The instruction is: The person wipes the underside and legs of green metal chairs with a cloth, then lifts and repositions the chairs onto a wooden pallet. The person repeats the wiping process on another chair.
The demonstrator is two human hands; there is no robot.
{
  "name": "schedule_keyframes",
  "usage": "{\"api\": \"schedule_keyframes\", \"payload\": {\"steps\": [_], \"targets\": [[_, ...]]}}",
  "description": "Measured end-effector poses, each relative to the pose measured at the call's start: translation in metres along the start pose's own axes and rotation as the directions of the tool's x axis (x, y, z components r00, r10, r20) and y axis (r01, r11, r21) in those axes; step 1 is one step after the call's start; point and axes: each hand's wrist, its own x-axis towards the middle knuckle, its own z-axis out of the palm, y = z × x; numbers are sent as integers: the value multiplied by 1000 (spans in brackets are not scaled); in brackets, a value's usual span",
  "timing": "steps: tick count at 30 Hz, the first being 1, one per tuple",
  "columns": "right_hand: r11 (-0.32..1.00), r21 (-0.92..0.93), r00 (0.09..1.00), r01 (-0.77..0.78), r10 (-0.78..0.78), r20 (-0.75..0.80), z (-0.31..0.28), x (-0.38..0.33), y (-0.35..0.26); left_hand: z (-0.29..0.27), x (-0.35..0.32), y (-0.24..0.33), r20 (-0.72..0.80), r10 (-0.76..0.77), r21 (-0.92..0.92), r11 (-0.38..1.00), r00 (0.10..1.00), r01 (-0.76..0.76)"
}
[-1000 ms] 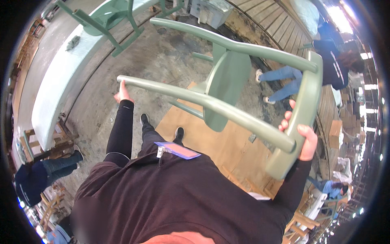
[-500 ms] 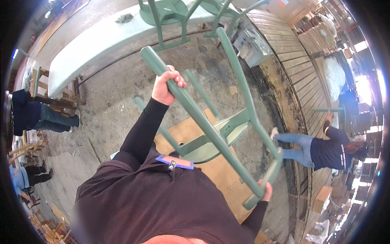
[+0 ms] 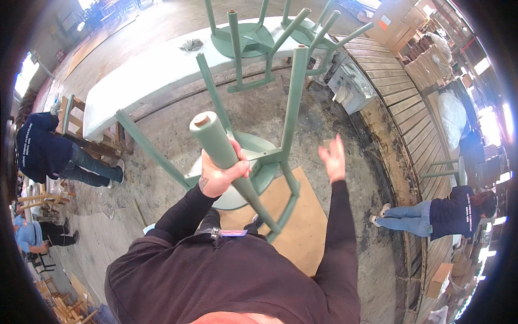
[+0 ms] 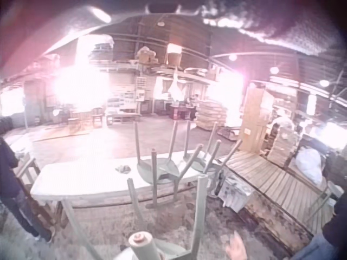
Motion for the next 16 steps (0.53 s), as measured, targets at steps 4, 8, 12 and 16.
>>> {"api": "schedule_keyframes", "payload": {"steps": [4,8,12,16], "targets": [[937,-28,919,347,-334,209,153,111,-152,-73,-4,41,58,70,196,977,996,-80],[958,284,736,25,-210,644,270,145,-206,-160,-8,107,102,53,288,954,993,-80],[900,404,731,164,-386,562,366,140,-225,-257,-15,153,122,257,94,959,959,-269],[893,315,751,323,-444,489,467,101,-269,-305,-15,213,-532,442,447,871,722,-204]]}}
